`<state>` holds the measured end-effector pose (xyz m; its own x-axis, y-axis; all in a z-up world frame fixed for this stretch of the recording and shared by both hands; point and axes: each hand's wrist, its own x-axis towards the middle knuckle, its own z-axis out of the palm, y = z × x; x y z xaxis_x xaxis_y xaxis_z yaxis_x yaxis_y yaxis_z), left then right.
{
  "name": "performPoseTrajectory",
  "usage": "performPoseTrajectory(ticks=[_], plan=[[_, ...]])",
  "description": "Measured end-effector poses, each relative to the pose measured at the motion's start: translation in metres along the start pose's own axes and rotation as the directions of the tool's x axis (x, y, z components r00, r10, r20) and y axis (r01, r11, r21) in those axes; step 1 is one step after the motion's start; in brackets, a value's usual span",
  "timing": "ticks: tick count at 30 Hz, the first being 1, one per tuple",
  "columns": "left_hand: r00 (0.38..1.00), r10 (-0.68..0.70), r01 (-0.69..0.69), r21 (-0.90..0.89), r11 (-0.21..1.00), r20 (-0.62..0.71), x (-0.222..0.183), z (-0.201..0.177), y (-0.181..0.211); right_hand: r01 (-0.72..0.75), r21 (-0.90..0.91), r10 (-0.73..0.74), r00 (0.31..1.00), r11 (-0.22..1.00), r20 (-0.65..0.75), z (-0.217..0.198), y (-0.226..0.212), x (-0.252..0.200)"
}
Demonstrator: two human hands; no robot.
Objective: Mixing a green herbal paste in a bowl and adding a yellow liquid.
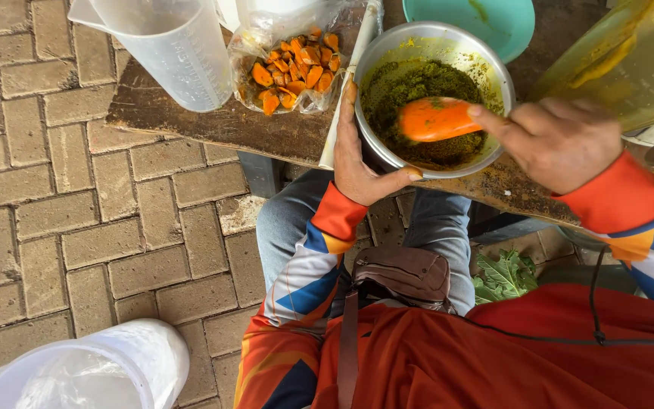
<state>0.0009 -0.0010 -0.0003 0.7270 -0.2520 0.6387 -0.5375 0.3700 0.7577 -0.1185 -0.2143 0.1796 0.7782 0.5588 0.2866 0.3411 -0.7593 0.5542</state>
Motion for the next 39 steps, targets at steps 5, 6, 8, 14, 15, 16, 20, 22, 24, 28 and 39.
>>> performPoseTrajectory(ticks=[5, 6, 8, 14, 15, 16, 20, 22, 24, 28, 39], plan=[[1.000, -0.031, 0.031, -0.026, 0.999, 0.005, 0.000, -0.001, 0.001, -0.173, -0.068, 0.175, 0.984, 0.983, 0.023, -0.009, 0.013, -0.012], [1.000, -0.005, 0.005, -0.005, 1.000, 0.006, -0.001, -0.001, 0.000, -0.238, -0.030, 0.240, 0.967, 0.971, 0.081, -0.011, 0.015, -0.017], [1.000, 0.018, -0.018, 0.013, 1.000, 0.012, 0.000, 0.001, 0.000, -0.309, 0.003, 0.305, 0.941, 0.951, 0.145, -0.013, 0.019, -0.024], [0.999, -0.045, 0.049, -0.192, 0.980, 0.028, 0.003, 0.004, 0.003, -0.299, 0.131, 0.288, 0.953, 0.945, 0.098, -0.004, 0.012, -0.015], [0.998, -0.047, 0.052, -0.206, 0.977, 0.030, 0.003, 0.004, 0.004, -0.250, 0.096, 0.240, 0.965, 0.963, 0.106, 0.001, 0.009, -0.014], [0.998, -0.044, 0.050, -0.218, 0.975, 0.033, 0.005, 0.003, 0.005, -0.202, 0.060, 0.194, 0.975, 0.978, 0.110, 0.006, 0.007, -0.012], [0.996, -0.080, 0.089, -0.307, 0.948, 0.042, 0.004, 0.003, 0.005, -0.250, -0.016, 0.250, 0.968, 0.968, -0.001, 0.013, 0.009, -0.032], [1.000, 0.012, -0.011, -0.059, 0.998, 0.022, 0.003, 0.001, 0.002, -0.345, 0.039, 0.346, 0.938, 0.938, -0.016, 0.011, 0.005, -0.038], [1.000, -0.004, 0.007, -0.112, 0.994, 0.027, 0.003, 0.003, 0.001, -0.314, 0.053, 0.315, 0.949, 0.948, -0.011, 0.004, 0.002, -0.026], [1.000, -0.013, 0.015, -0.069, 0.998, 0.023, -0.001, 0.000, 0.004, -0.355, 0.058, 0.357, 0.933, 0.933, -0.043, 0.003, 0.004, -0.034], [0.994, 0.109, -0.109, 0.224, 0.968, 0.012, -0.006, 0.000, -0.003, -0.526, 0.318, 0.563, 0.826, 0.789, -0.033, -0.001, -0.027, -0.039]])
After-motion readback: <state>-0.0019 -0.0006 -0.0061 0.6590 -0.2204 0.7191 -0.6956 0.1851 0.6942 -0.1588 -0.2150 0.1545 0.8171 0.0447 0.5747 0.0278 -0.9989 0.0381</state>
